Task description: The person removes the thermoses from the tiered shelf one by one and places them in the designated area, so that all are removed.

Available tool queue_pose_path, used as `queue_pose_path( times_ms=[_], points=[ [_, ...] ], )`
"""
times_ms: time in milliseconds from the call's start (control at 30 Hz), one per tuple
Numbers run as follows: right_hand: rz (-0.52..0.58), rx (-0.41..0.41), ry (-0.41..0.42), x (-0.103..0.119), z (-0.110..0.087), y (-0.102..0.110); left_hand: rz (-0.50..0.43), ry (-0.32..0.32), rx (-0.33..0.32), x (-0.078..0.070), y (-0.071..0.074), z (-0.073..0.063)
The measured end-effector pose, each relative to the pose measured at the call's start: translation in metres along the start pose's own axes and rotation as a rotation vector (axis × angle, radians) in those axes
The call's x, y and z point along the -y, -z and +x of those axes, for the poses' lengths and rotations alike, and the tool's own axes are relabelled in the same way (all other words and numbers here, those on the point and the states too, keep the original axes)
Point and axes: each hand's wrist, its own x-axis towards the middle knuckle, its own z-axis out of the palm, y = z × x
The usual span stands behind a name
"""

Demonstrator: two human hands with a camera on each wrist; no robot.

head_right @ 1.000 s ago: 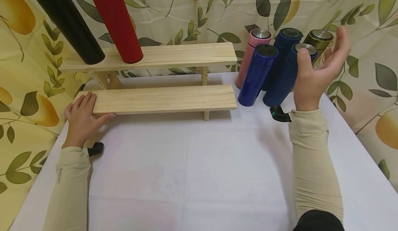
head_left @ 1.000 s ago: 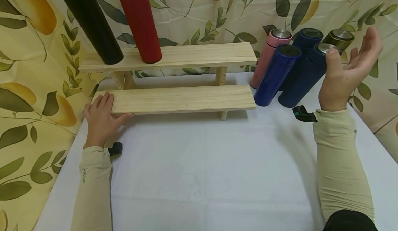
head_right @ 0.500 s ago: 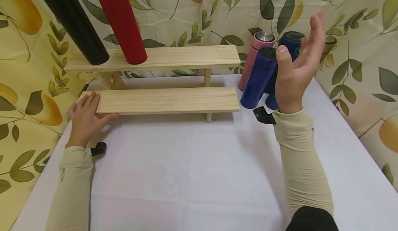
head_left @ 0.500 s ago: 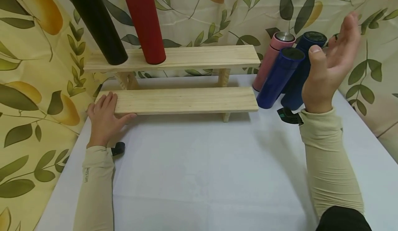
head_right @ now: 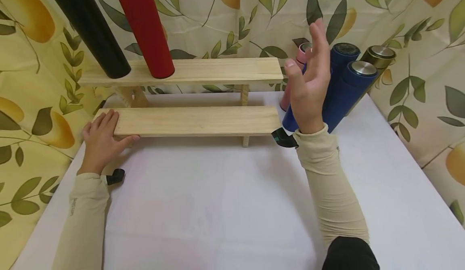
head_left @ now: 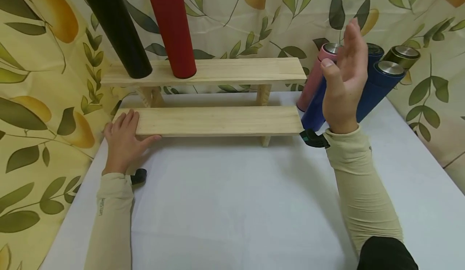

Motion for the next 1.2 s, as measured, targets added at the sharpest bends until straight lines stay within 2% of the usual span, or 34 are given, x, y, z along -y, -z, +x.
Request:
queue_pose_path(
  times_ms=[300, 533, 800, 933, 1067, 1200],
  points=[
    [-0.047, 0.152, -0.079, -0.022, -0.016, -0.024, -0.015, -0.007, -0.010, 0.003, -0.003, -0.004],
    [0.011, 0.240, -0.180, -0.044, -0.025, -0.048, -0.025, -0.020, -0.022, 0.005, -0.006, -0.004],
    [0.099, 0.316, -0.330, -0.049, -0.020, -0.083, -0.012, -0.031, -0.030, 0.007, 0.000, 0.000],
    [0.077, 0.377, -0.385, -0.051, -0.016, -0.102, -0.014, -0.029, -0.045, 0.009, 0.002, 0.000],
    [0.034, 0.447, -0.399, -0.056, -0.013, -0.118, -0.018, -0.024, -0.053, 0.010, 0.001, -0.001],
    [0.034, 0.480, -0.431, -0.062, -0.009, -0.132, -0.033, -0.031, -0.054, 0.012, -0.005, 0.001]
  ],
)
